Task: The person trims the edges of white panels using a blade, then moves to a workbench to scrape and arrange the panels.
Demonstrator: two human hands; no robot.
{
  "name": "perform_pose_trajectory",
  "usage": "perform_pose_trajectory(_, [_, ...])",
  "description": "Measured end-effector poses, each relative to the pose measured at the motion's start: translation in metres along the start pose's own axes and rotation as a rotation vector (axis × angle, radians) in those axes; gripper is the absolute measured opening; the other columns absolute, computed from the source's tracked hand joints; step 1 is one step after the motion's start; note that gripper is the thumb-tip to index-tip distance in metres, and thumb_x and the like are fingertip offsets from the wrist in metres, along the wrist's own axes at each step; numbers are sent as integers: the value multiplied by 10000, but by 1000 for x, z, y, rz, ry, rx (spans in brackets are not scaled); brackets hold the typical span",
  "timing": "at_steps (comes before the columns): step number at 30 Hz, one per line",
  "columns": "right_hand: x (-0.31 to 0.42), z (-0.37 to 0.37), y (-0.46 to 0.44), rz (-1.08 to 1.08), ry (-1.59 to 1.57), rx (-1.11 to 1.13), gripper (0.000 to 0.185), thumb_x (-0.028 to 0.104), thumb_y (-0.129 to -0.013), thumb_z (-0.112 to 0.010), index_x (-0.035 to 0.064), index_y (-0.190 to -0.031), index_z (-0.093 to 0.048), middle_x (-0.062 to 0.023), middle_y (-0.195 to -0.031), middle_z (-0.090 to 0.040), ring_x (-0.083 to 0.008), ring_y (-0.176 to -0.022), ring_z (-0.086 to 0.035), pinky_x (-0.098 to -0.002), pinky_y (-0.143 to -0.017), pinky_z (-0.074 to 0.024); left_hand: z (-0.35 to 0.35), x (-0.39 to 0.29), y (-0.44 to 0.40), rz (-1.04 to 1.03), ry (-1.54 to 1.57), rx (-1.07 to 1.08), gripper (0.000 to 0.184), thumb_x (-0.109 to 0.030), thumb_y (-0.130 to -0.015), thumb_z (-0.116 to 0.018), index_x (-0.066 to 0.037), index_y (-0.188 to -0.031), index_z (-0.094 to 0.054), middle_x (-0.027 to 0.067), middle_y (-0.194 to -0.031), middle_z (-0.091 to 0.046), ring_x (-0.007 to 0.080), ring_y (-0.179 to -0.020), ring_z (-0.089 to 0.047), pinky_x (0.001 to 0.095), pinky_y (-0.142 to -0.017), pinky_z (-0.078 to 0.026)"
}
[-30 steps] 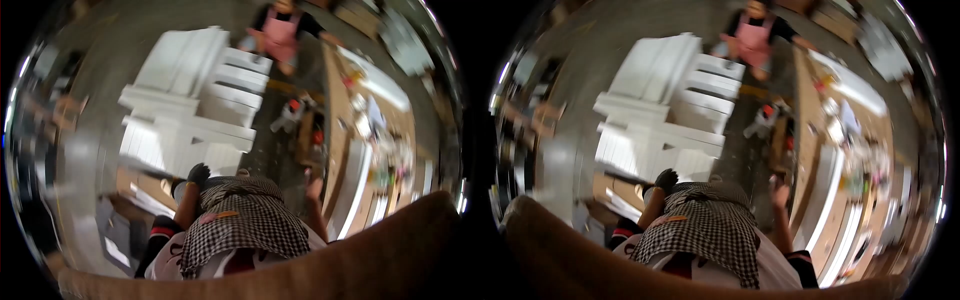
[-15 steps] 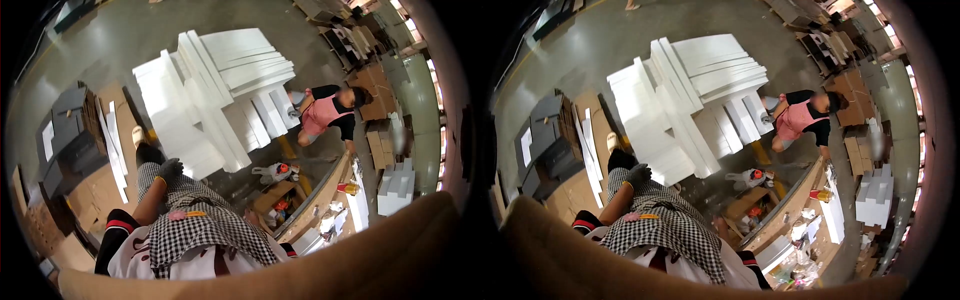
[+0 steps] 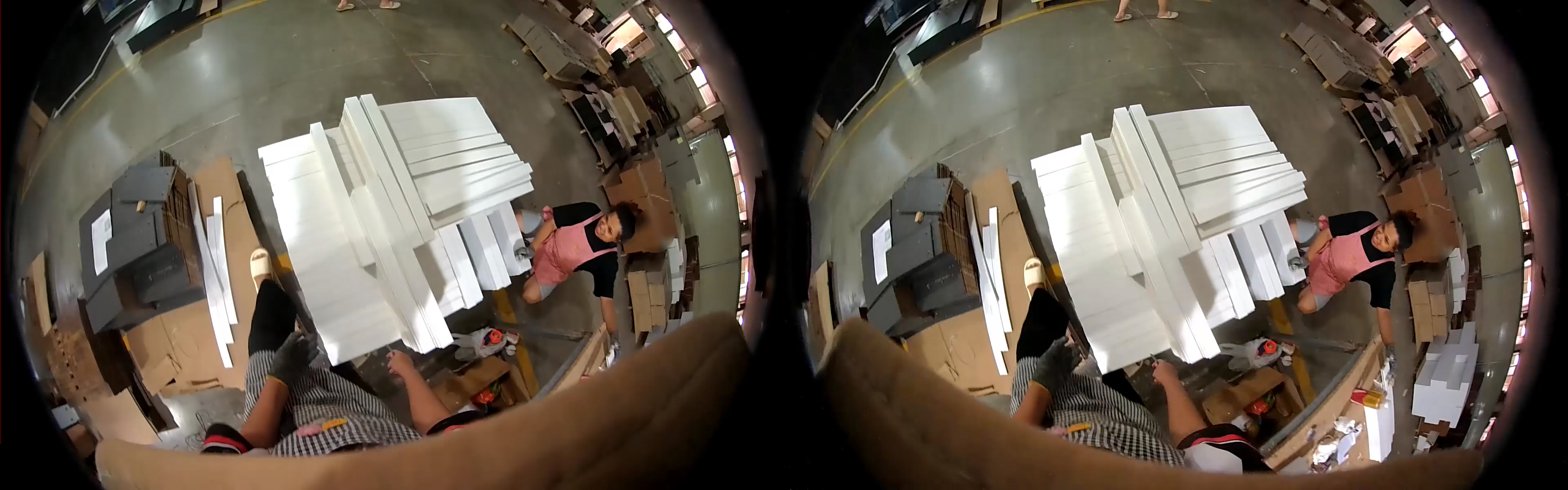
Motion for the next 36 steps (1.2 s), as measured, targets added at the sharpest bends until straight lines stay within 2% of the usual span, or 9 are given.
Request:
perform_pose_trajectory(2, [38, -6, -46, 157, 389, -156, 321, 317, -971, -511, 46, -1039, -669, -123, -885, -710, -268, -748, -690, -421, -701, -541, 10, -12, -5, -54, 6, -125, 334, -347, -966, -592, -128, -1218, -605, 105, -1160, -641, 262, -1127, -583, 419, -992, -479])
perform_pose_trajectory(5, [65, -46, -161, 371, 284, -7, 308, 296, -905, -549, 31, -974, -688, -163, -949, -706, -318, -870, -671, -443, -795, -517, 43, -5, -18, -11, 63, -100, 354, -309, -986, -534, -127, -1290, -535, 118, -1262, -584, 263, -1180, -554, 430, -1033, -460])
perform_pose_trajectory(9, [158, -11, -213, 428, 385, -399, 271, 225, -895, -533, 22, -1008, -674, -228, -966, -675, -397, -897, -644, -498, -786, -515, 71, -9, -18, -178, -282, -117, 367, -311, -991, -508, -114, -1301, -504, 115, -1272, -566, 249, -1160, -565, 398, -995, -484])
perform_pose_trajectory(10, [171, -1, -236, 295, 340, -466, 372, 330, -897, -574, 3, -1033, -689, -266, -970, -677, -419, -911, -655, -482, -803, -521, 78, -12, -21, -195, -285, -153, 366, -321, -981, -542, -105, -1276, -524, 110, -1225, -595, 241, -1116, -589, 384, -963, -503])
perform_pose_trajectory(11, [195, 29, -213, -155, -235, -517, 535, 438, -888, -620, -77, -1019, -685, -310, -992, -672, -418, -934, -666, -454, -826, -526, 44, -30, -15, -98, -133, -248, 370, -331, -969, -572, -98, -1254, -541, 103, -1181, -616, 235, -1072, -608, 374, -932, -516])
perform_pose_trajectory(16, [236, 27, -248, -236, -613, -690, 651, 443, -883, -681, -188, -1029, -616, -301, -1033, -669, -406, -1014, -659, -438, -866, -527, 19, -47, -9, 43, 22, -410, 415, -365, -932, -650, -74, -1219, -578, 75, -1043, -659, 218, -939, -647, 358, -845, -543])
perform_pose_trajectory(20, [244, 11, -249, -321, -504, -741, 773, 375, -867, -710, -124, -1330, -342, -291, -1207, -599, -401, -1024, -645, -454, -870, -532, 26, -43, -8, 56, 36, -438, 440, -367, -939, -640, -79, -1261, -557, 70, -1094, -641, 222, -980, -633, 368, -862, -534])
perform_pose_trajectory(29, [298, 42, -220, 81, 86, -929, 683, 261, -780, -800, 27, -1322, -459, -239, -1275, -511, -358, -989, -654, -411, -835, -552, 43, -33, -9, 22, 75, -359, 475, -339, -944, -630, -93, -1334, -513, 88, -1230, -609, 269, -1118, -601, 432, -959, -496])
perform_pose_trajectory(36, [328, 53, -248, 41, 467, -736, 884, 317, -771, -810, -27, -1437, -343, -231, -1321, -436, -313, -902, -685, -353, -744, -585, 65, -21, -6, 51, 32, -399, 463, -333, -953, -613, -95, -1337, -513, 111, -1263, -592, 292, -1132, -597, 462, -980, -494])
Point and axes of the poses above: each hand's wrist, its own y-axis away from the middle knuckle, its own z-axis out of the back of the hand, x = y × z, the point moved 7 cm from there along -y, towards the middle knuckle
